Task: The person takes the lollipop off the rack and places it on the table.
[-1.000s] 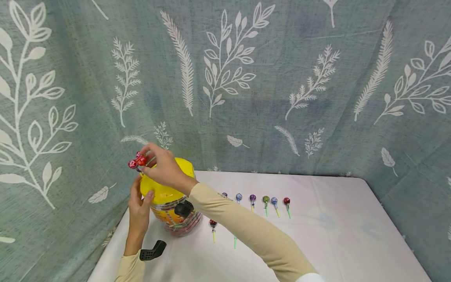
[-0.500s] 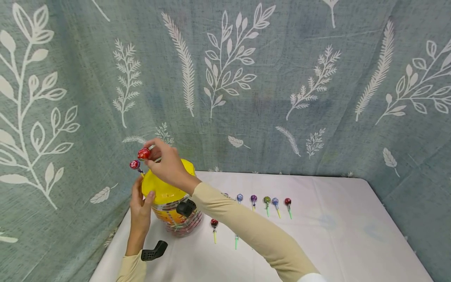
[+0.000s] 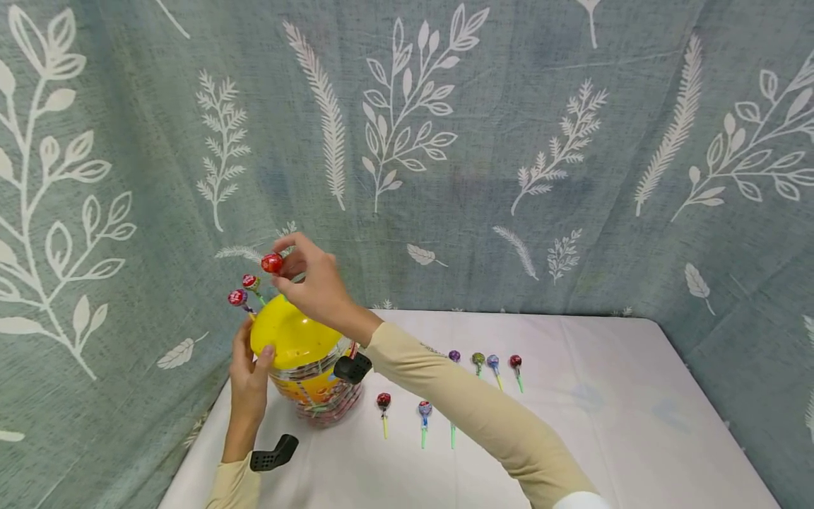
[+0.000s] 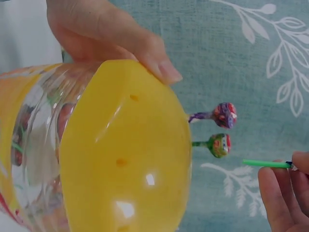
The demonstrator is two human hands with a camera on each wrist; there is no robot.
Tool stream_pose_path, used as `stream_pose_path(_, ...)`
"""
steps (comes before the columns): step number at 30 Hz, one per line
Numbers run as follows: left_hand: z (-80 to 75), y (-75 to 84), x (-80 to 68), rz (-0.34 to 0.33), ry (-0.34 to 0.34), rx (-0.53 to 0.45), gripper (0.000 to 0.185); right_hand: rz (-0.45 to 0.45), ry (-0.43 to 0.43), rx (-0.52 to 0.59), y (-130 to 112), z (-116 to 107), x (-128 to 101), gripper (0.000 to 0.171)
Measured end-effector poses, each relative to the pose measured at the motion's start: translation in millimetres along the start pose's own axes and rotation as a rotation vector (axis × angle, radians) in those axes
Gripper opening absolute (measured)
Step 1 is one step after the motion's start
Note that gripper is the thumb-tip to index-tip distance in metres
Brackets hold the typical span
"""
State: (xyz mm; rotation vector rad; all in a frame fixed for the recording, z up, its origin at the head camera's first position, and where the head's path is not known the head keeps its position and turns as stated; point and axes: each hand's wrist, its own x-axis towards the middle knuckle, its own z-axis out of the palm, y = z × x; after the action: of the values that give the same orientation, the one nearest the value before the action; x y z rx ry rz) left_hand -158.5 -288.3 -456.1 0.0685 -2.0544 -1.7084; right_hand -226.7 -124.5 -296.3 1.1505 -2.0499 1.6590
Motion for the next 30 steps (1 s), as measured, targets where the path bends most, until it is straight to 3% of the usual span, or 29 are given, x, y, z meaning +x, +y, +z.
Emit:
stream_pose_path(10, -1.8, -0.2, -0.5, -0.02, 0.015, 0.052, 0.061, 0.021, -0.008, -0.017, -5, -22, -7, 0.033)
stream_pose_path(30, 4.3, -2.5, 0.3, 0.025, 0.017, -0.014, 0.062, 0.109, 0.003, -0.002, 10, -80, -43, 0.034)
